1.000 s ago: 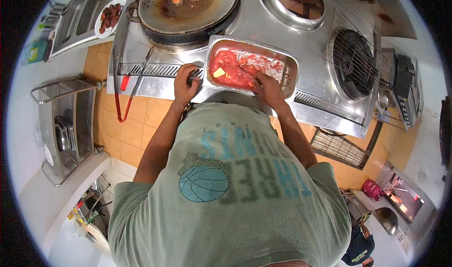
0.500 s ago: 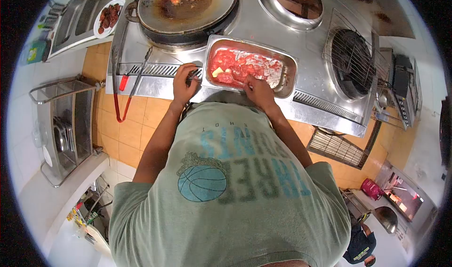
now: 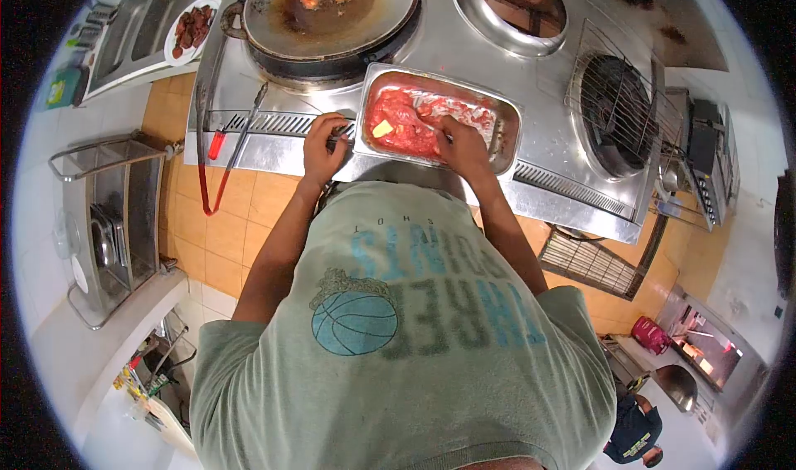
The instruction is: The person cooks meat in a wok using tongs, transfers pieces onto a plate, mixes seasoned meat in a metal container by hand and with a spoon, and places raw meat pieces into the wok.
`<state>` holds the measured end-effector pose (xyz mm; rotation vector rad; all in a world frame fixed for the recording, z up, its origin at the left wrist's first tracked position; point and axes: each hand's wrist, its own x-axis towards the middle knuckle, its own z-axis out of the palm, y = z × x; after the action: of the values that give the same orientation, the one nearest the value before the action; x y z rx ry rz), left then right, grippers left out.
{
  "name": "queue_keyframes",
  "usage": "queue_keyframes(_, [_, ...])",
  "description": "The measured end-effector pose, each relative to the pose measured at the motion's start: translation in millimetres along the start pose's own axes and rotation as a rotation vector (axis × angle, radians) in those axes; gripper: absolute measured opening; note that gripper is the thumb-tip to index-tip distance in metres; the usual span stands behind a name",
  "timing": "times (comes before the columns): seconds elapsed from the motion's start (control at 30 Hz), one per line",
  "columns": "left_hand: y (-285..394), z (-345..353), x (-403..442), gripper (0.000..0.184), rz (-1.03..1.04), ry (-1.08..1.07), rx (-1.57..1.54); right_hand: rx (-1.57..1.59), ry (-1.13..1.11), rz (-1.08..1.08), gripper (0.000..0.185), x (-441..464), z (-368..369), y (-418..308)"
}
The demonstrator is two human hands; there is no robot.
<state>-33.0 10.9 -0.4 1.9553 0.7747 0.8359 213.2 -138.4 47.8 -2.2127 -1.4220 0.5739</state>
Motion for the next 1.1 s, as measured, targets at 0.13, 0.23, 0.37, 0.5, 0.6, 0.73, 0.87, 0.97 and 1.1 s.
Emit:
queue_keyframes(0.13, [0.5, 0.1, -0.2, 0.021, -0.016, -0.003, -0.019, 0.067, -0.020, 0.012, 0.023, -17.1, -22.1, 18.8])
queue_keyframes(0.23, [-3.6, 0.8, 0.3, 0.020, 0.045, 0.004, 0.022, -0.035, -0.193, -0.076, 0.030, -19.6, -26.2, 40.2])
queue_keyframes(0.37, [-5.9, 2.4, -0.5, 0.019, 0.024, -0.019, 0.005, -0.187, -0.164, -0.109, 0.028, -12.9, -7.1, 43.5])
queue_keyframes(0.5, [-4.9, 0.6, -0.4, 0.019, 0.021, -0.027, 0.018, -0.079, -0.049, -0.216, 0.025, 2.3, 12.3, 48.6])
queue_keyframes(0.6, [-6.0, 0.0, -0.5, 0.019, 0.020, -0.023, 0.036, -0.080, -0.113, -0.110, 0.021, 12.6, 2.5, 27.8])
queue_keyframes(0.73, [-2.4, 0.1, 0.1, 0.016, 0.063, -0.011, 0.044, 0.018, 0.014, 0.003, 0.017, 15.0, 5.6, 29.0])
queue_keyframes(0.87, [-6.1, 0.1, -0.1, 0.016, 0.075, -0.010, 0.068, 0.003, 0.028, 0.058, 0.017, 11.4, -5.6, 26.0])
queue_keyframes(0.97, [-0.4, -0.9, 0.8, 0.016, 0.072, -0.005, 0.076, 0.070, 0.076, 0.075, 0.017, 5.0, -0.1, 37.5])
queue_keyframes(1.1, [2.3, -1.5, 0.9, 0.016, 0.023, -0.009, 0.027, 0.058, -0.008, -0.038, 0.016, 1.6, 2.8, 33.0])
